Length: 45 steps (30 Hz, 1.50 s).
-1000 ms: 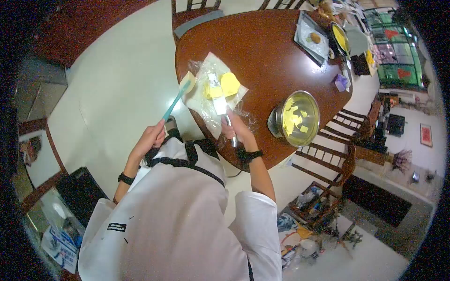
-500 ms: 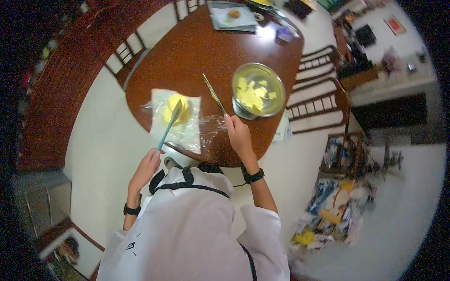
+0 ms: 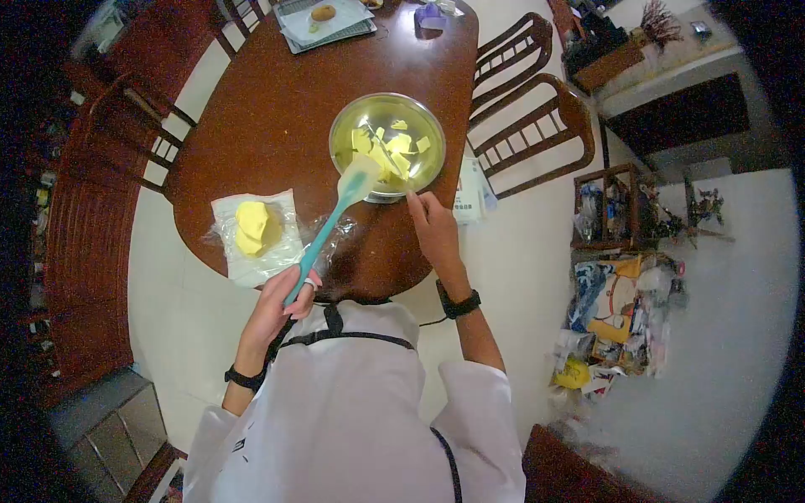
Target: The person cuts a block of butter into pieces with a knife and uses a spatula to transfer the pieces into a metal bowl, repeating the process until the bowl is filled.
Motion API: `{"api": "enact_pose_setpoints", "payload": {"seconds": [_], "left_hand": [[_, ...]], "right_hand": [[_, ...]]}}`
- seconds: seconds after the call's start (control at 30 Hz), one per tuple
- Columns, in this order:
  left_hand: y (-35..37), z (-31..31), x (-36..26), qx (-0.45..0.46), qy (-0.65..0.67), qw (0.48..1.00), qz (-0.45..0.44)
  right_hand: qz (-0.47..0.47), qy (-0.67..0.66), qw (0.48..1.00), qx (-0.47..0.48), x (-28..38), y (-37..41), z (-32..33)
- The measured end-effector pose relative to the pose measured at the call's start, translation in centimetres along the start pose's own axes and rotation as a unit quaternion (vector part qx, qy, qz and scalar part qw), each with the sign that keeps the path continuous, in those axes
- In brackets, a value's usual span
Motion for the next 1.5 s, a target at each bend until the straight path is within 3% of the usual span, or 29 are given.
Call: {"api": "enact_pose_setpoints", "payload": {"seconds": [0.33, 0.83, 1.03, 1.4, 1.5], "left_hand": [[-4.2, -1.7, 0.6, -0.001, 0.002, 1.0, 0.013], [-4.5, -1.1, 1.3, -0.012, -0.033, 0.999, 0.031], [-4.8, -0.7, 1.2, -0.023, -0.049, 0.998, 0.009], [-7.3, 0.7, 1.5, -0.055, -0.076, 0.994, 0.05], [-8.1, 1.4, 1.8, -0.079, -0.089, 0.992, 0.047]], "right_hand": [[-0.015, 0.015, 0.999, 0.027, -2.7, -2.3, -0.2], [-0.004, -0.009, 0.999, 0.042, -3.4, -2.8, -0.8], [0.0, 0.071, 0.997, 0.043, -3.2, -2.8, -0.6], [0.162, 0.172, 0.972, -0.02, 0.4, -2.3, -0.5], [0.198, 0.074, 0.977, -0.034, 2.5, -1.6, -0.2]]}}
Point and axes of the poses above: each hand's wrist, its own y-axis away from the middle knuckle, its own z-axis out of the back of the hand, x = y × z, the point moved 10 cm from there along -y, towards the middle knuckle, and after that the axes turned 1 degree about -y, right-handed, at the moved point
